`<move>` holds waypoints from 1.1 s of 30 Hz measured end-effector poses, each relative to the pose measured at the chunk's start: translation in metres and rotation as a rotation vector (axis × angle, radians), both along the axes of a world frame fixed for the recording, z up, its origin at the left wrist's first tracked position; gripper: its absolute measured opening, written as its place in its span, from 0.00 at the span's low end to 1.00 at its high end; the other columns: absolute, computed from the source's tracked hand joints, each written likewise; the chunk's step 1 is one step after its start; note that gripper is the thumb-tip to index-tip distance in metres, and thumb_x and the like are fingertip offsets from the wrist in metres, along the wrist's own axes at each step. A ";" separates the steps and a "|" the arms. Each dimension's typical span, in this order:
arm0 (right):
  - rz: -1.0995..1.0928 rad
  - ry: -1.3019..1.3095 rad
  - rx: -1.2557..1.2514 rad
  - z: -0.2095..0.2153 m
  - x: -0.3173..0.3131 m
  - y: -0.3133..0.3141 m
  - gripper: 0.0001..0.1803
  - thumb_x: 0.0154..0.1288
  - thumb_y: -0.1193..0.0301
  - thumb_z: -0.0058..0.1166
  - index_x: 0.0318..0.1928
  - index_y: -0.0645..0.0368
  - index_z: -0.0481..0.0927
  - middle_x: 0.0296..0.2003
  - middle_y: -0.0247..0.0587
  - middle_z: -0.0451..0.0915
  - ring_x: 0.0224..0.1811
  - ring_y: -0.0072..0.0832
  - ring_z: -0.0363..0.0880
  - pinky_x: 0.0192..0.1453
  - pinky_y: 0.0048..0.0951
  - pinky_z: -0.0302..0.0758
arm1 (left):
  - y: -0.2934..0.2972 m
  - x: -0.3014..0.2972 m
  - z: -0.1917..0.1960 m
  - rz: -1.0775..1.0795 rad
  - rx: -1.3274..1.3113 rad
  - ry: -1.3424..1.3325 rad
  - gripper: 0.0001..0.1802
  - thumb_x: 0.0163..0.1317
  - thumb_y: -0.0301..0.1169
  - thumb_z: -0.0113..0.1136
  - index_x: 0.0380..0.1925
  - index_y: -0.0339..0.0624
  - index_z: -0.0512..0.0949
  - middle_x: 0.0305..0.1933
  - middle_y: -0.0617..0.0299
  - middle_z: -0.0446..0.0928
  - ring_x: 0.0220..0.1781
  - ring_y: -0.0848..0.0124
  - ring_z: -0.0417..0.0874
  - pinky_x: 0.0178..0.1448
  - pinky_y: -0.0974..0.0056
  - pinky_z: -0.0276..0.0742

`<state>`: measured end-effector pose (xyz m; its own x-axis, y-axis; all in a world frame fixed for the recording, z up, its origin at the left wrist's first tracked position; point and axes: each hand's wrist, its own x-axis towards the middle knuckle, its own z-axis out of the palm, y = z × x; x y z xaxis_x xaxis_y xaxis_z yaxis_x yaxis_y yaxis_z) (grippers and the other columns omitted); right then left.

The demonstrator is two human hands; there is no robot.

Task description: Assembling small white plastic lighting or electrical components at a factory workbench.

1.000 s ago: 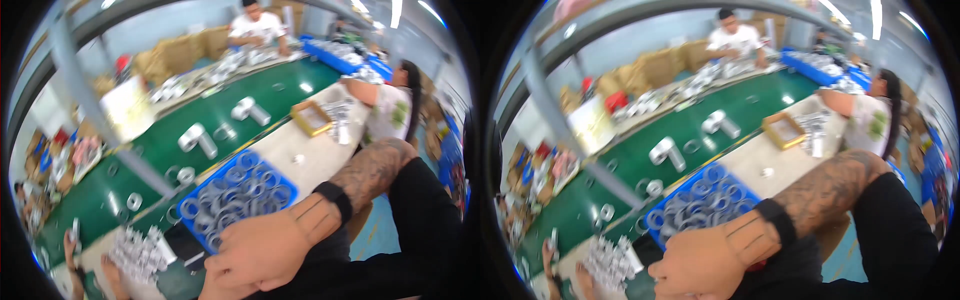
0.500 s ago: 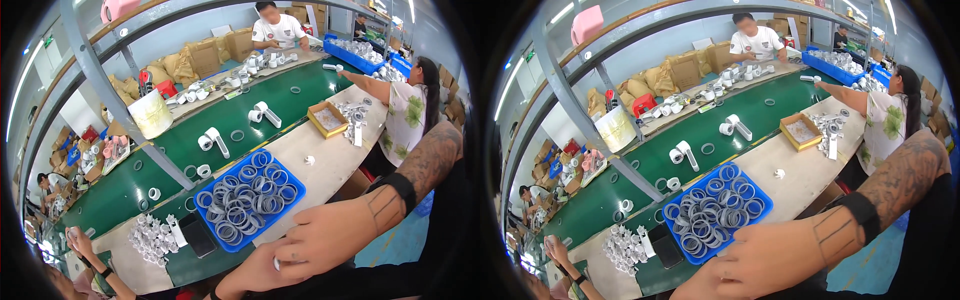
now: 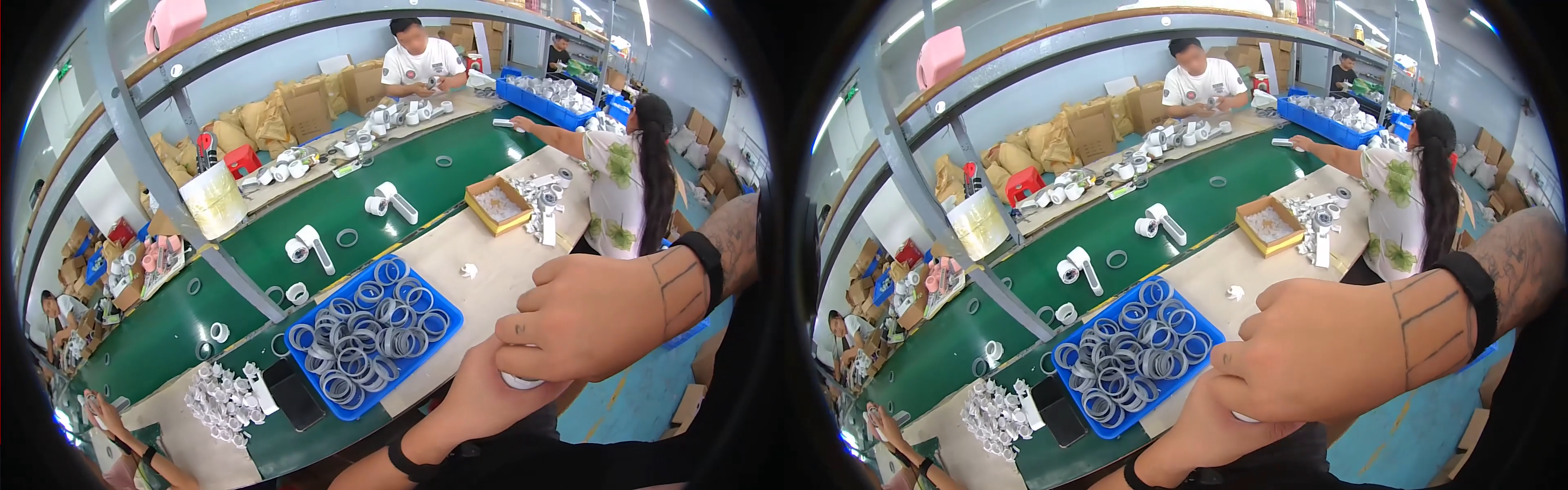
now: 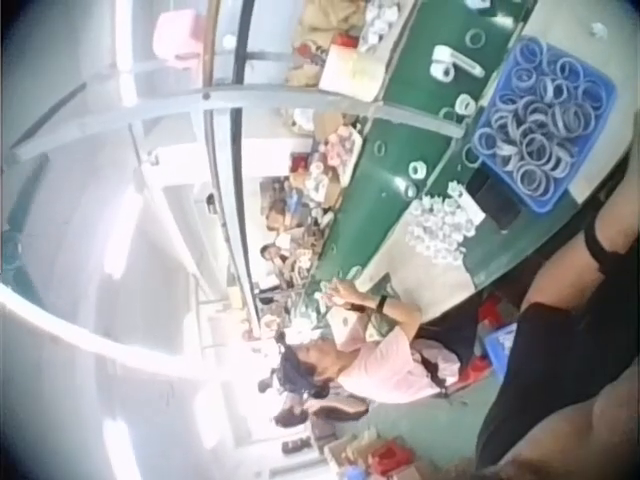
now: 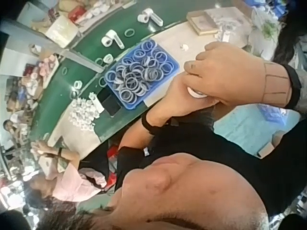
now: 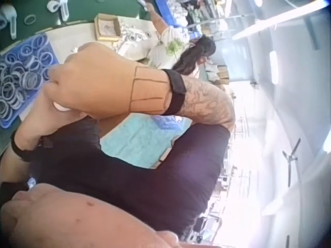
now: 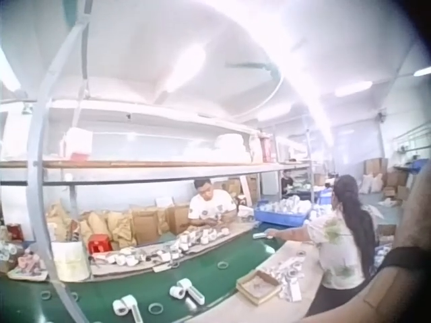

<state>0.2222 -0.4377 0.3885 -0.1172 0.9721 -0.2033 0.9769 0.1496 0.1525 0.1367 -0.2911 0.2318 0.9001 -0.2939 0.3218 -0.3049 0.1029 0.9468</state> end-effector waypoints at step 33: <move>-1.277 0.608 0.555 -0.345 0.200 -0.001 0.27 0.62 0.69 0.69 0.61 0.60 0.79 0.52 0.51 0.84 0.46 0.37 0.87 0.51 0.38 0.84 | 0.493 0.028 -0.155 1.395 0.257 0.519 0.35 0.59 0.28 0.70 0.68 0.34 0.72 0.58 0.51 0.79 0.54 0.60 0.85 0.56 0.56 0.84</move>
<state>0.4222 -0.4387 0.0438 0.9078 0.4190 -0.0209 0.3370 -0.7580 -0.5584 0.1647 0.2020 0.0767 0.4915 0.8701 -0.0360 0.3488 -0.1588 0.9236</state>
